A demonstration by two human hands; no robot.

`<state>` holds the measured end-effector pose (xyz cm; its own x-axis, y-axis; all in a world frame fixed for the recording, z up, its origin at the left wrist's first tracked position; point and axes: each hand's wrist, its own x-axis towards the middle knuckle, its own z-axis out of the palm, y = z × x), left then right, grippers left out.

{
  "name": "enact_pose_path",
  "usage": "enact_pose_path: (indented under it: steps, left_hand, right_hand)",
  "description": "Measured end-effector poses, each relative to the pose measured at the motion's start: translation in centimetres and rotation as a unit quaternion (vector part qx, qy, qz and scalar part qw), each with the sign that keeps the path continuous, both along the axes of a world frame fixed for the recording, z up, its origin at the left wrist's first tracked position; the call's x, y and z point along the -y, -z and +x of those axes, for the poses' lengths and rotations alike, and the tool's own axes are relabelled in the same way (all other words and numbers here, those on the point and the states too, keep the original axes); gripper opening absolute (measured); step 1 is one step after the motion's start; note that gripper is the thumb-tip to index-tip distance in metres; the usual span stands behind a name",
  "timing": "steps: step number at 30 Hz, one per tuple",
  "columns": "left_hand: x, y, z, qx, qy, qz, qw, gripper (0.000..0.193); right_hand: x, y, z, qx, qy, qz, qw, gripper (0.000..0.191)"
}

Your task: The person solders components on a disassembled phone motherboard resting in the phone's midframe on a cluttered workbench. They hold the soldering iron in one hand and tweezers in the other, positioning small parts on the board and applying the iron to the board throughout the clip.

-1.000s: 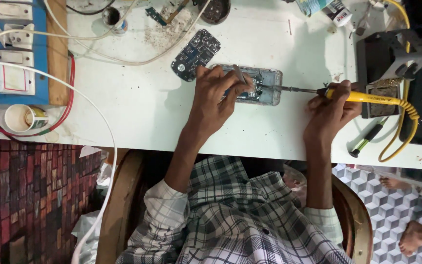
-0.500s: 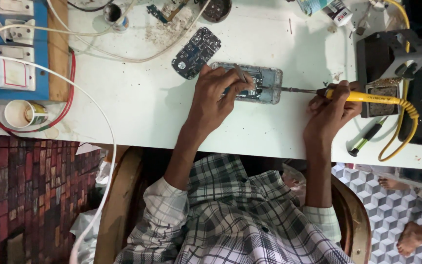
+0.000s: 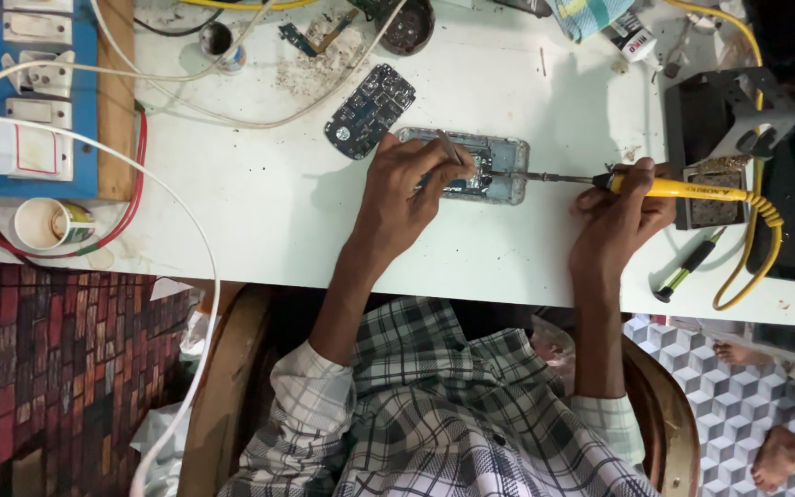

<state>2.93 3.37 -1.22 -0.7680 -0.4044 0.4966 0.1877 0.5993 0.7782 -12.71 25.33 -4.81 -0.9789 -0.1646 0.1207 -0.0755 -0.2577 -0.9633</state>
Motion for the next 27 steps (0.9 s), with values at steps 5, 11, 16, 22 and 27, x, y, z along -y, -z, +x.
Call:
enact_pose_path:
  steps: [5,11,16,22,27]
  left_hand:
    - [-0.15,-0.21,0.09,-0.005,0.008,0.031,0.999,0.01]
    - [-0.07,-0.32,0.07,0.016,0.007,0.03,0.999,0.011]
    - [-0.1,-0.3,0.1,0.035,0.001,0.03,0.999,0.012]
    - [-0.05,-0.25,0.11,0.005,0.007,0.019,1.0,0.013]
    - [-0.01,-0.28,0.03,0.015,0.002,0.016,1.0,0.009]
  right_hand:
    - [0.0,-0.01,-0.16,0.015,0.011,-0.014,1.0,0.034]
    - [-0.06,0.52,-0.14,0.01,0.004,-0.02,1.0,0.032]
    - [-0.12,0.75,-0.37,0.007,0.005,-0.01,1.0,0.031]
    - [0.16,0.5,-0.22,0.009,0.02,-0.006,1.0,0.031]
    - [0.21,0.4,-0.21,0.005,0.005,-0.006,1.0,0.035]
